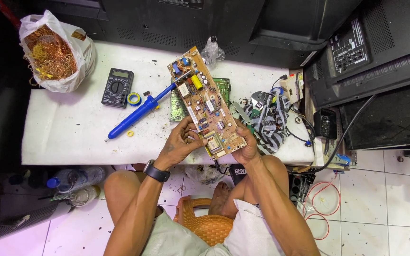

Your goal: Using a soldering iron and a desoldering pump to remove solder from components on a printed circuit board.

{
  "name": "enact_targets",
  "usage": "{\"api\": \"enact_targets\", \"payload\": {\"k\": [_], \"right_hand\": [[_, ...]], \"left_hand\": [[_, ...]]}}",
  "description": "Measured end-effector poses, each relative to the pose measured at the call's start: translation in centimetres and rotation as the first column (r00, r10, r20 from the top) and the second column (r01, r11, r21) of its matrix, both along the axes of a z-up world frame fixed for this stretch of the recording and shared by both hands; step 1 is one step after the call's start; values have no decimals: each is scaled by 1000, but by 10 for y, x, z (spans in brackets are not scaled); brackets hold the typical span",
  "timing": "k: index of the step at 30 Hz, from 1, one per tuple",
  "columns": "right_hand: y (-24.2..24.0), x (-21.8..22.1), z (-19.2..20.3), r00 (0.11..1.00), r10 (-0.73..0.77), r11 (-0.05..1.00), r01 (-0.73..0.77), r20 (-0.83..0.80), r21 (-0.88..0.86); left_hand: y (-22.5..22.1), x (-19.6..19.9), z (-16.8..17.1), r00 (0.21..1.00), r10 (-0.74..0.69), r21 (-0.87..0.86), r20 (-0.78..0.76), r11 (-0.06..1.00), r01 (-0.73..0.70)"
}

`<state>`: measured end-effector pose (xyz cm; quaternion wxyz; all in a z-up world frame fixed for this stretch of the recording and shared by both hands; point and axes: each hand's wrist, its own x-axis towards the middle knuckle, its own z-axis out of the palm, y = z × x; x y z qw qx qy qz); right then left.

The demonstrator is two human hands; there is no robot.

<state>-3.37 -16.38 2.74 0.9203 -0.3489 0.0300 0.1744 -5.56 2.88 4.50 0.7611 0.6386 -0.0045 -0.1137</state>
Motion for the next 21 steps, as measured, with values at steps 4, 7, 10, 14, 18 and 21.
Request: {"api": "enact_targets", "payload": {"k": [4,7,10,14,18,21], "right_hand": [[0,-3,2,999,-18,996,21,34,-81],[-3,-4,-5,995,-32,988,46,93,-148],[-1,-4,-4,980,-50,960,100,192,-260],[3,-5,-2,943,-56,951,151,327,-272],[2,-7,-21,814,16,877,268,580,-399],[6,-5,-28,685,109,765,405,720,-501]], "left_hand": [[0,-3,11,1000,9,-29,10,1000,-8],[1,-4,5,1000,2,-16,20,1000,-1],[1,-4,-8,1000,-3,-35,26,999,4],[0,-2,-4,1000,-19,-41,24,999,20],[2,-1,18,994,-96,-137,58,985,103],[-3,-3,14,985,-115,-169,131,976,137]]}}
